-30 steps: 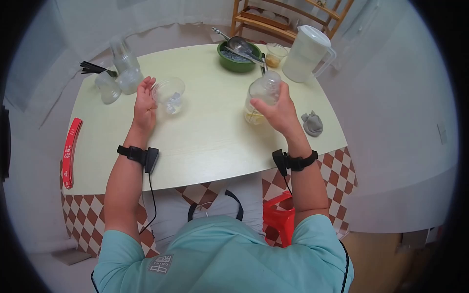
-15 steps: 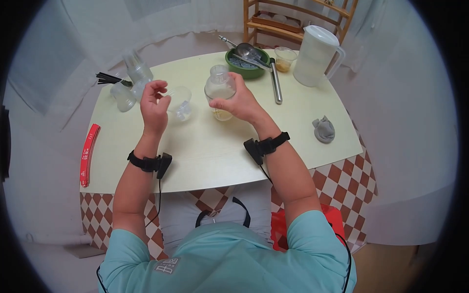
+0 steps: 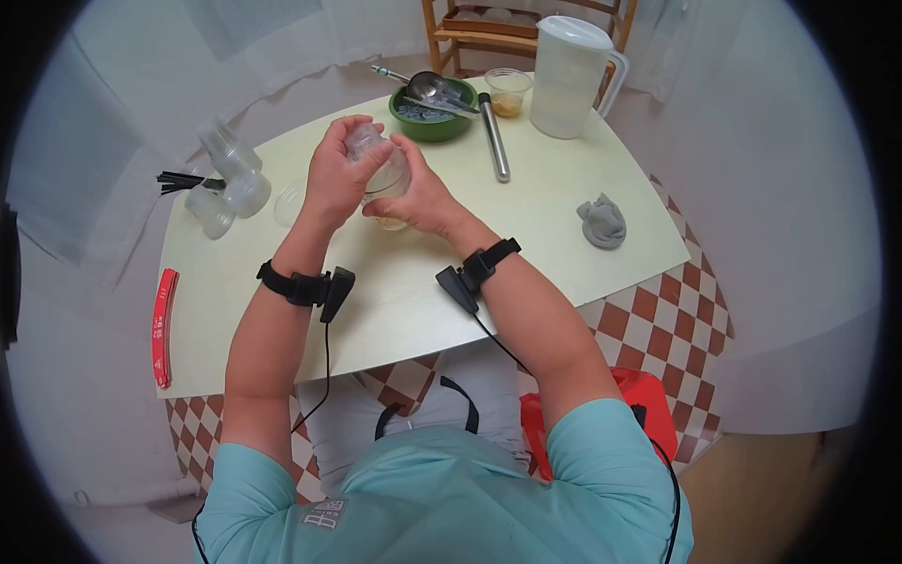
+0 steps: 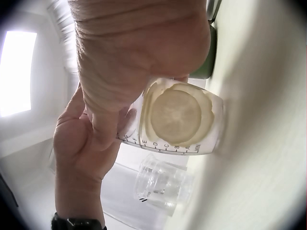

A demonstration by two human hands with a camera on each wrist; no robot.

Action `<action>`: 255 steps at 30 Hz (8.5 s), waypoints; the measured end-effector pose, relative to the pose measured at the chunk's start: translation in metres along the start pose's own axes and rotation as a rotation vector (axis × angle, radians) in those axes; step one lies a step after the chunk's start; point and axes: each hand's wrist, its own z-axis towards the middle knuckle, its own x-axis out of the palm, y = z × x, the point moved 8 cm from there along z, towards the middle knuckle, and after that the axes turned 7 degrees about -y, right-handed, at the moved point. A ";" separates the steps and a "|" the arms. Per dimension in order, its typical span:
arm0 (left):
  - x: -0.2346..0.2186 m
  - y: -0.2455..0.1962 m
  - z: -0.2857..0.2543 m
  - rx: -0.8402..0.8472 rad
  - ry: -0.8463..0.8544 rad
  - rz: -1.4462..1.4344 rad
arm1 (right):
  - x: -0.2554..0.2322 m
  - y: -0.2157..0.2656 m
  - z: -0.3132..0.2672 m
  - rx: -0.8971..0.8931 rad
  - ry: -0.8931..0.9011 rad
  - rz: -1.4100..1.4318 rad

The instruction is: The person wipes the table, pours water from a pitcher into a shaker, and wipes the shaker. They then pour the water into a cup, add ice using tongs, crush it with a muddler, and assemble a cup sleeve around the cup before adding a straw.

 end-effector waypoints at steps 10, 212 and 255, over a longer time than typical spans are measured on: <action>0.005 -0.001 -0.003 0.007 -0.008 -0.199 | 0.003 0.004 -0.002 -0.008 0.024 0.087; -0.155 0.166 -0.046 -0.288 -0.027 -1.292 | 0.001 0.000 0.006 -0.042 -0.057 0.052; -0.048 -0.021 -0.007 0.257 -0.167 -0.072 | -0.004 0.005 0.004 -0.048 -0.059 -0.025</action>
